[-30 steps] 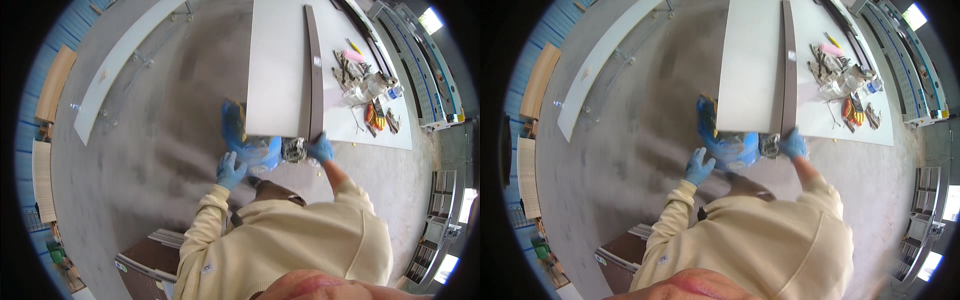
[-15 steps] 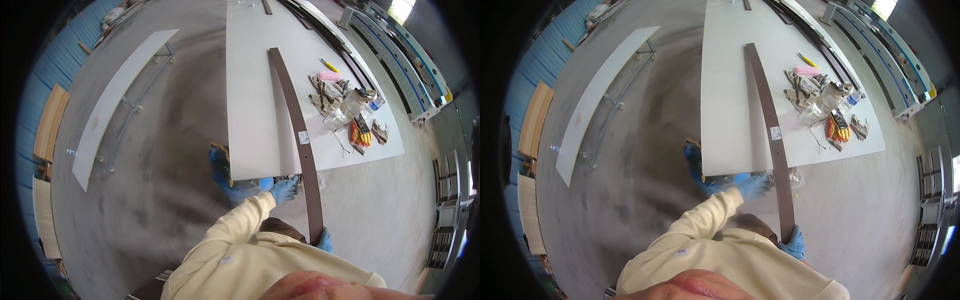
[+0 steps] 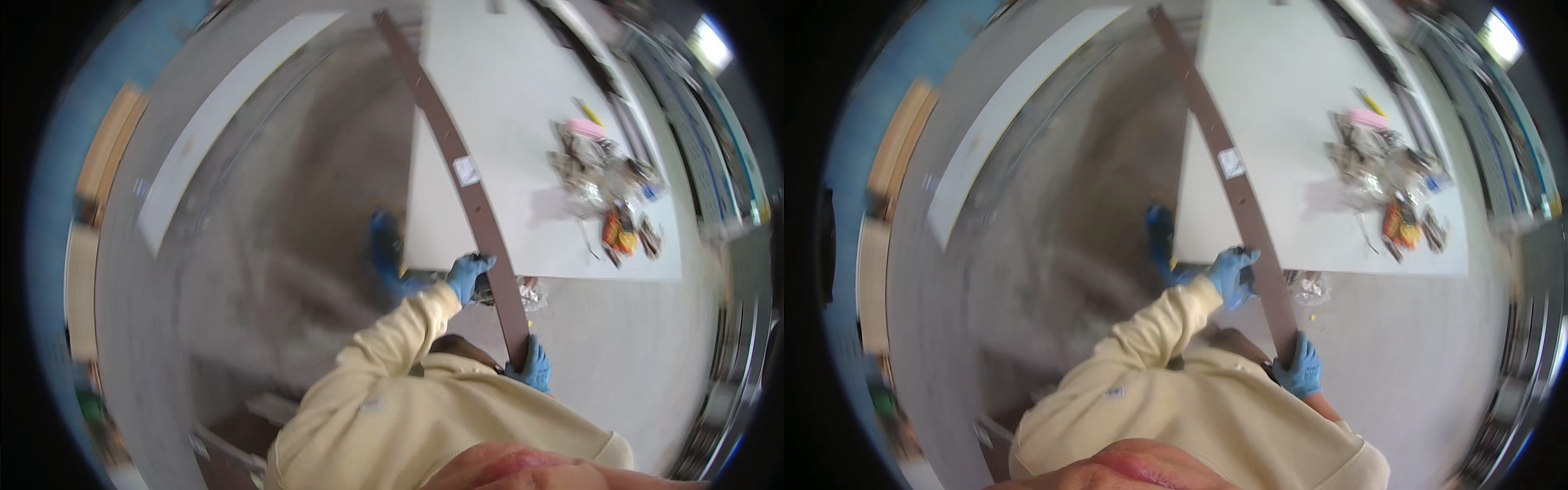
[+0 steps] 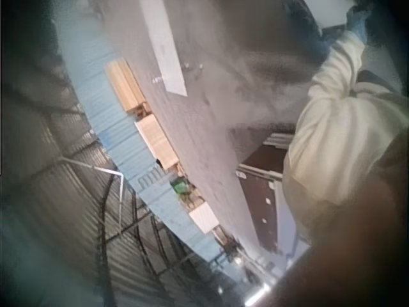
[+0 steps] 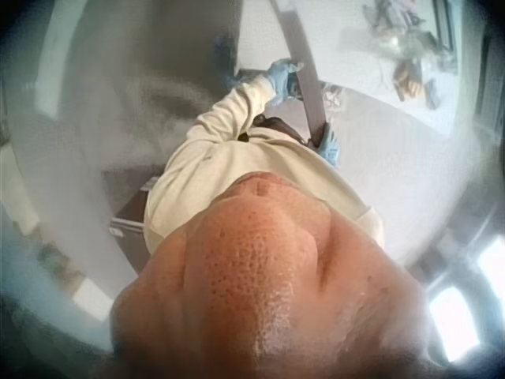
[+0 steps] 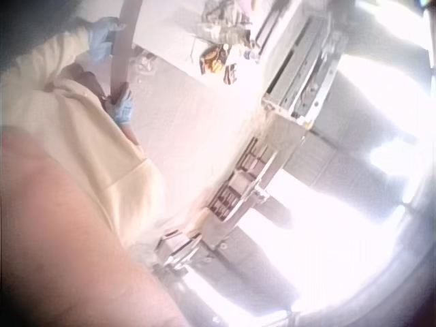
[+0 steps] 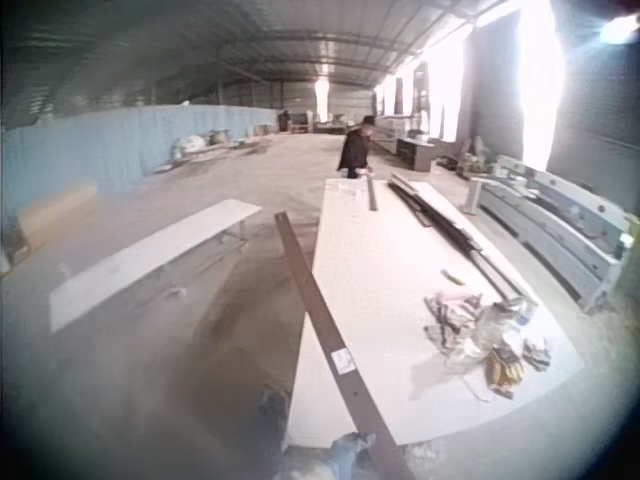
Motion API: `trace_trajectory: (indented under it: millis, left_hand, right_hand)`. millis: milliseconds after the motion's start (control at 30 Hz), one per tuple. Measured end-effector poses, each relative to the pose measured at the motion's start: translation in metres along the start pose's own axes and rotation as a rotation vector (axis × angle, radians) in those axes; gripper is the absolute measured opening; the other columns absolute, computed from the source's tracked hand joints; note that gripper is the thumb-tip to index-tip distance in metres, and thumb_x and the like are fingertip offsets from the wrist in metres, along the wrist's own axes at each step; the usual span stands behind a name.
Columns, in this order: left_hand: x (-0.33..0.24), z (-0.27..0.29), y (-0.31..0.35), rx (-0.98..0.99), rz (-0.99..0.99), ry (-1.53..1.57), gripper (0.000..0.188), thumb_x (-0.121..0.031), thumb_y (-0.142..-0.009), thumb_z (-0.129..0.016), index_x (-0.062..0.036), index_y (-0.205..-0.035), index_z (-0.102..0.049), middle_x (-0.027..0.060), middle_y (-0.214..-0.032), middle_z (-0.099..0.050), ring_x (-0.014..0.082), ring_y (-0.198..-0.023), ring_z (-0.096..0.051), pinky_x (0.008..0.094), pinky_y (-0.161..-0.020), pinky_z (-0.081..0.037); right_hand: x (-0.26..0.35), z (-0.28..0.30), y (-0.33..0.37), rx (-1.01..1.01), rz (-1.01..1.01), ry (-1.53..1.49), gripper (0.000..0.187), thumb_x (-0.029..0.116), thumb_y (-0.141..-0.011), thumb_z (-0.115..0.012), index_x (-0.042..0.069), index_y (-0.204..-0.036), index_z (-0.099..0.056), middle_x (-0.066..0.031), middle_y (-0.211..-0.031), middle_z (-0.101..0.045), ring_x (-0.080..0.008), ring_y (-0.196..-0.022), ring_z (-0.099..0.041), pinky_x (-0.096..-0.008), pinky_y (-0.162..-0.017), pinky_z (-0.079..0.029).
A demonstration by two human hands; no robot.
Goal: The person places a large brown panel onto a gray cabinet frame, then repeatedly picks up and positions several long trim strips along the panel edges. The person aligns each strip by hand and adjusts its position multiple times before moving to the next strip.
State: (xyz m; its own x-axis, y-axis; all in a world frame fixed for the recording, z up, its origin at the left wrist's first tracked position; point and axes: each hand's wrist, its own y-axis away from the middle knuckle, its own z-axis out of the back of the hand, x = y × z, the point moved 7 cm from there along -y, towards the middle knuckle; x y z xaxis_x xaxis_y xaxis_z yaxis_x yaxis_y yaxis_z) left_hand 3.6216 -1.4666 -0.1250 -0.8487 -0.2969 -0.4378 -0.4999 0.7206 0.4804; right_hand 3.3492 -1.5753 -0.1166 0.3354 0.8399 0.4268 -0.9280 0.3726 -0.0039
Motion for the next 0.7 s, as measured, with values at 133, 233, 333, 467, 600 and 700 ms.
trace_trajectory:
  millis: [133,233,333,467,600,700]
  left_hand:
    - [-0.049,0.031,0.084,-0.255,-0.323,-0.011,0.022,-0.016,-0.095,-0.074,-0.0085,-0.113,-0.066,0.0073,-0.1,-0.07,0.0216,-0.088,-0.07,0.0381,-0.077,-0.06]
    - [-0.083,0.061,0.167,-0.401,-0.725,-0.032,0.031,-0.014,-0.092,-0.077,-0.0042,-0.12,-0.068,0.0072,-0.103,-0.071,0.02,-0.09,-0.068,0.0348,-0.08,-0.059]
    - [-0.082,0.1,0.245,-0.793,-0.793,-0.118,0.041,-0.012,-0.09,-0.078,0.0,-0.127,-0.069,0.0111,-0.11,-0.073,0.0228,-0.098,-0.068,0.037,-0.089,-0.056]
    - [-0.034,0.159,0.353,-0.865,-1.07,0.385,0.035,-0.012,-0.09,-0.079,0.0004,-0.121,-0.069,0.0128,-0.114,-0.072,0.0261,-0.098,-0.069,0.0404,-0.089,-0.057]
    - [0.061,0.185,0.469,-0.939,-1.325,0.64,0.035,-0.013,-0.093,-0.076,0.0012,-0.124,-0.066,0.0138,-0.116,-0.072,0.0283,-0.099,-0.072,0.0423,-0.086,-0.06]
    - [0.148,0.193,0.55,-1.103,-1.404,0.764,0.036,-0.015,-0.096,-0.074,0.0017,-0.126,-0.065,0.0152,-0.118,-0.073,0.0301,-0.102,-0.073,0.0439,-0.088,-0.061]
  right_hand:
    - [0.015,-0.009,-0.042,0.042,0.39,0.015,0.098,0.028,-0.073,-0.083,-0.005,-0.154,-0.038,-0.0287,-0.13,-0.06,-0.0476,-0.114,-0.062,-0.0558,-0.093,-0.054]
    - [0.062,-0.017,-0.08,0.015,0.777,0.023,0.097,0.024,-0.075,-0.083,-0.006,-0.155,-0.038,-0.0311,-0.142,-0.057,-0.0482,-0.12,-0.063,-0.0527,-0.098,-0.055]
    - [0.121,-0.021,-0.104,-0.032,1.095,-0.173,0.088,0.026,-0.081,-0.077,-0.005,-0.155,-0.041,-0.0302,-0.138,-0.061,-0.0483,-0.112,-0.067,-0.0541,-0.094,-0.056]
    - [0.218,-0.071,-0.101,0.292,1.44,-0.251,0.087,0.027,-0.081,-0.076,-0.005,-0.154,-0.041,-0.03,-0.136,-0.062,-0.0483,-0.11,-0.067,-0.0547,-0.092,-0.056]
    - [0.297,-0.108,-0.054,0.453,1.72,-0.297,0.087,0.031,-0.081,-0.076,-0.004,-0.153,-0.043,-0.0286,-0.131,-0.064,-0.0477,-0.108,-0.067,-0.0548,-0.089,-0.056]
    - [0.348,-0.145,0.014,0.567,1.879,-0.197,0.083,0.038,-0.08,-0.075,-0.001,-0.148,-0.048,-0.0251,-0.13,-0.064,-0.0447,-0.111,-0.066,-0.0547,-0.091,-0.056]
